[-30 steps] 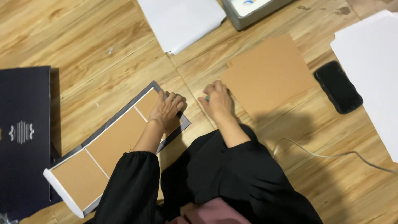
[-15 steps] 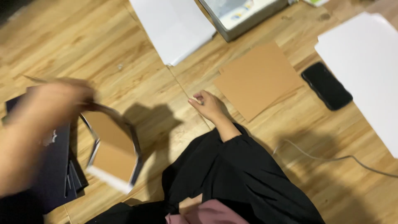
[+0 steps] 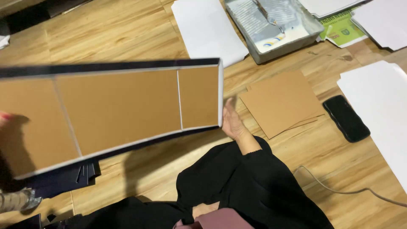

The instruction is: Assembling folders by attaching cardboard panels to a paper cover using adhesive and a smoothing tool

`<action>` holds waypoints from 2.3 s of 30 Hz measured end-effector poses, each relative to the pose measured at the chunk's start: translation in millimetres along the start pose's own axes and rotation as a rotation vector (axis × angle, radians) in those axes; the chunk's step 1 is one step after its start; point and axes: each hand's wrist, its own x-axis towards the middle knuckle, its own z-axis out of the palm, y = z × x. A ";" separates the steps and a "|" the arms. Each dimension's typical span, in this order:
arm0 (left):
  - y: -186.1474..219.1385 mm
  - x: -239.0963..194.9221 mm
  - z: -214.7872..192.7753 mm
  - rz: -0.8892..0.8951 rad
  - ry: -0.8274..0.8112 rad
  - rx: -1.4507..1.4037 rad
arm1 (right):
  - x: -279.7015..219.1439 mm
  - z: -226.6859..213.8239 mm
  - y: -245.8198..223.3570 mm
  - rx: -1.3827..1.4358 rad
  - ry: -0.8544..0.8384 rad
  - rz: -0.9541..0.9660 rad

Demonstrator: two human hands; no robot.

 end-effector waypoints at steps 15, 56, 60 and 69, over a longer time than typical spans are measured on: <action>-70.4 -12.6 166.8 -0.461 -0.039 0.572 | 55.3 13.9 66.8 -1.670 0.328 0.224; 109.2 20.1 353.4 0.327 -0.492 0.862 | 86.2 -8.3 60.2 -1.498 0.179 0.039; 112.9 23.0 353.0 0.321 -0.496 0.879 | 95.3 -7.1 61.5 -1.496 0.139 0.050; 84.7 30.7 374.5 0.353 -0.492 0.805 | 101.8 7.2 62.4 -1.704 -0.032 0.022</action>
